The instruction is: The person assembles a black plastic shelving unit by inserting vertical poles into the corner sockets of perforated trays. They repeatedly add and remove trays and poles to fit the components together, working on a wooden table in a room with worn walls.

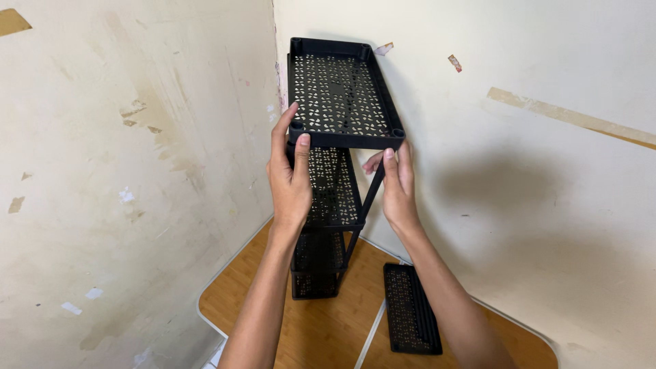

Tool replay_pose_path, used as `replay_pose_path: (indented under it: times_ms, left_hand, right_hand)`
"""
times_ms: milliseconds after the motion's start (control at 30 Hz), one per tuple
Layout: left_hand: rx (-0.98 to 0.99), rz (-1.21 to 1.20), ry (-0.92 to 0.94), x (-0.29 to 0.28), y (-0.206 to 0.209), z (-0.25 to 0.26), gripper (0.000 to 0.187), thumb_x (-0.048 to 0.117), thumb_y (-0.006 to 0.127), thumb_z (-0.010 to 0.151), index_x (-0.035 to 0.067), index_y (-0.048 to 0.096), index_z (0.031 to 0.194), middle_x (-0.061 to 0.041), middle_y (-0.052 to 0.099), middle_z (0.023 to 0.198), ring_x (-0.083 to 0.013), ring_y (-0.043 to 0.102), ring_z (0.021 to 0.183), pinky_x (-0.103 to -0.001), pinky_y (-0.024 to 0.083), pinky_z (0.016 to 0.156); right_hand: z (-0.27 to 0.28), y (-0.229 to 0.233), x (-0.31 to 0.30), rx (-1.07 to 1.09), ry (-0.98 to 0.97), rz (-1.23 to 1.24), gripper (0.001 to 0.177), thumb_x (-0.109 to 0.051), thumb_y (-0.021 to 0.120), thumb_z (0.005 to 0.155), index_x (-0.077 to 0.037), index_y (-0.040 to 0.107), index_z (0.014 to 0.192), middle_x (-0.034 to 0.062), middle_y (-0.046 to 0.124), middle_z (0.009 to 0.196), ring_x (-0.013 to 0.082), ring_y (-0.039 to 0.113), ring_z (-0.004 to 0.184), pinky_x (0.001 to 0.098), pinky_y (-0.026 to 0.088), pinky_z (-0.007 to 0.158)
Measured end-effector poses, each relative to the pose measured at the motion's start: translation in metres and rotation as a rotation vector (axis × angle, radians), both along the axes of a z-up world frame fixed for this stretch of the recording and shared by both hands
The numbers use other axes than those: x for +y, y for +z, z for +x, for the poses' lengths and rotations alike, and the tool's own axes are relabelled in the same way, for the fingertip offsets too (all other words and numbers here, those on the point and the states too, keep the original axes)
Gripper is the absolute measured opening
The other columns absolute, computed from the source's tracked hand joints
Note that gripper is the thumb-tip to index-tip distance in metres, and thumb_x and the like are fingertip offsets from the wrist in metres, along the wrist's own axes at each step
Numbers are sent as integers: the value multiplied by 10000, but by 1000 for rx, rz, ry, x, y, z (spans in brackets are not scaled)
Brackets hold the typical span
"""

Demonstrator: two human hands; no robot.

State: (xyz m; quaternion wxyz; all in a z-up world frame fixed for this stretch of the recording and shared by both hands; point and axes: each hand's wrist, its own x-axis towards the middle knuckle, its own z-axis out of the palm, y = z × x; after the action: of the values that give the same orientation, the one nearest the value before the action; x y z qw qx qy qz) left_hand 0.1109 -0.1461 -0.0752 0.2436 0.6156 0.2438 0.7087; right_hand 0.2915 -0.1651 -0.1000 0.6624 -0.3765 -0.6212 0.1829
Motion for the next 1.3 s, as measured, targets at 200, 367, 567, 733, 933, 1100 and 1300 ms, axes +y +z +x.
replay_pose_path:
  times_ms: [200,367,567,733,933,1100,1300]
  left_hand:
    - [-12,-96,-39,-3,4,-2,360,259,528,1122,102,526,1445,-53,698,1105,-96,610,958,-276,500,845]
    - [-63,-199,-112,-6,2,-3,330,276,553,1120,103,570,1401,-27,538,795,-68,456,680,-235,379,592]
    - [-76,-340,-290,5,25,-17,517,409,427,1070,143,431,1513,-113,707,907,-152,665,580,-267,568,510]
    - [-121,-499,-423,15,49,-17,714,263,458,957,159,139,1587,-197,723,1054,-262,791,730,-337,644,615]
    - [-124,-519,-383,23,51,-14,787,166,427,894,89,103,1607,-224,690,1148,-239,772,789,-303,675,624]
    - [-66,-526,-322,27,41,-12,787,211,459,911,65,117,1605,-195,628,1322,-220,707,1012,-331,629,782]
    - [-20,-437,-264,34,30,-8,815,234,497,928,54,118,1627,-211,448,1536,-244,555,1318,-352,421,1115]
  right_hand:
    - [5,-16,17,108,99,-13,440,-348,347,1173,-94,425,1524,-29,429,779,74,392,699,244,393,665]
    - [6,-22,34,251,166,-24,586,-374,424,1135,-164,266,1660,-56,342,748,46,344,668,222,367,626]
    - [3,-22,37,243,170,23,659,-409,478,1109,-172,251,1680,-62,320,737,52,330,637,226,322,576]
    - [5,-20,36,256,175,3,632,-411,474,1115,-161,272,1659,-53,366,713,47,339,626,225,352,588]
    - [15,-18,29,353,304,-27,423,-436,397,1130,-47,507,1254,33,531,873,130,480,736,293,433,689]
    - [27,-10,25,258,402,-120,459,-462,341,1135,-42,525,1108,60,550,887,166,547,816,318,489,770]
    - [28,-14,35,178,282,-117,453,-490,354,1129,-75,497,1018,-21,392,776,82,383,668,267,415,656]
